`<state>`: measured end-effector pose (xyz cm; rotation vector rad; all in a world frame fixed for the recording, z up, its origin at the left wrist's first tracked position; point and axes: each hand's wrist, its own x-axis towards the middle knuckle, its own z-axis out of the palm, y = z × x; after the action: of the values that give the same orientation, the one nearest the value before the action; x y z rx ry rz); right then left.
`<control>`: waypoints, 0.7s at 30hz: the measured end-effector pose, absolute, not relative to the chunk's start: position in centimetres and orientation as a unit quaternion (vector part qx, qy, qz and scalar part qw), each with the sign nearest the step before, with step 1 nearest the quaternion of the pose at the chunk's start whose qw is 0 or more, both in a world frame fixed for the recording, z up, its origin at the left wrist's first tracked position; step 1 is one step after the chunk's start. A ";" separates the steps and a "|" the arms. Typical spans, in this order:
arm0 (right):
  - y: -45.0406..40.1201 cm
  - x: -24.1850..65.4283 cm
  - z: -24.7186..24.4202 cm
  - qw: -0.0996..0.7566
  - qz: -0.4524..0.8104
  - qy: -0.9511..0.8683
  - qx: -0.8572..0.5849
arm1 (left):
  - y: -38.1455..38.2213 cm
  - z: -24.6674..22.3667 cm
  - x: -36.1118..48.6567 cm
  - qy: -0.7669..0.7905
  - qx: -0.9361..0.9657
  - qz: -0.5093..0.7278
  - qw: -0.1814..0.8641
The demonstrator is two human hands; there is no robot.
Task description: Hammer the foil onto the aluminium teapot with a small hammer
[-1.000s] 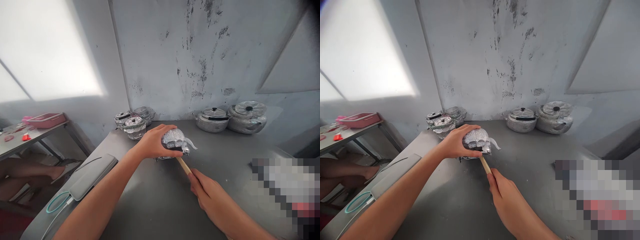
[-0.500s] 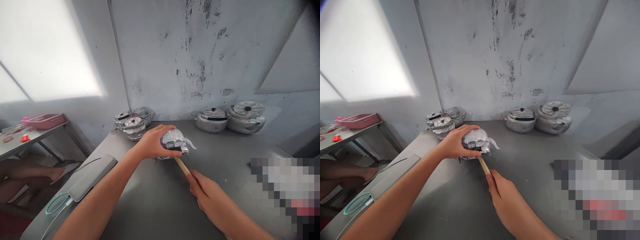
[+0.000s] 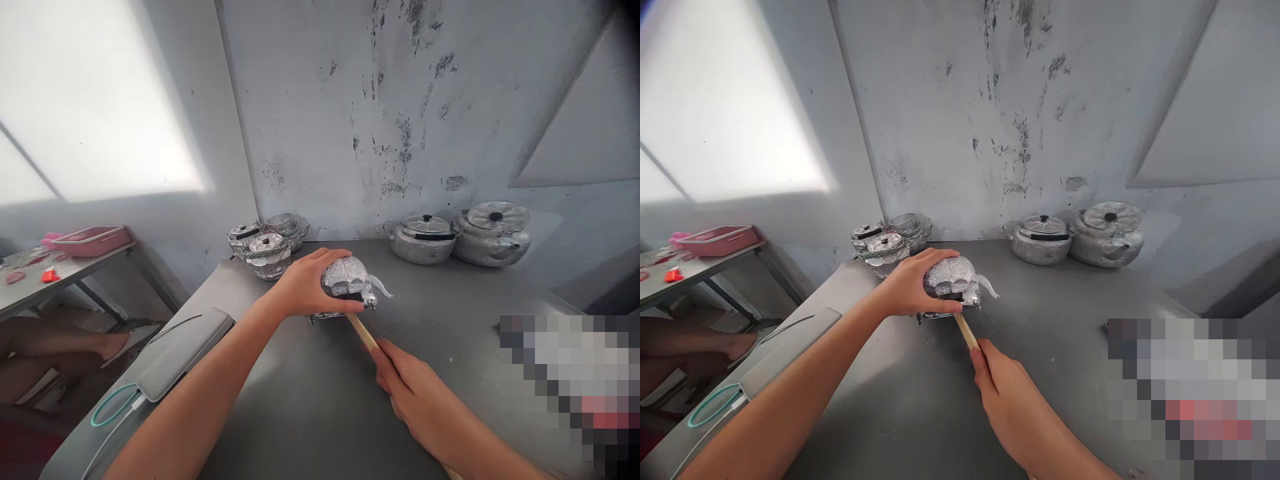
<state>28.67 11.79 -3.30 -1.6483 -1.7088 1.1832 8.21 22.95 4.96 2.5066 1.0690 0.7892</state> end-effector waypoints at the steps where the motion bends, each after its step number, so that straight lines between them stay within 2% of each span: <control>1: 11.8 28.6 -3.1 0.240 0.443 -0.615 -0.607 | 22.9 5.0 8.2 0.373 0.873 0.275 0.152; 7: 11.8 27.9 -2.1 0.227 0.514 -0.523 -0.641 | 22.8 5.1 8.5 0.376 0.875 0.268 0.144; 21: 11.2 27.7 -0.7 0.252 0.538 -0.479 -0.646 | 23.1 6.6 10.2 0.416 0.882 0.196 0.099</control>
<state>27.71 11.22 -0.70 -1.7585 -1.3031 1.4625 10.23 23.09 6.62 2.6106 1.2305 0.5803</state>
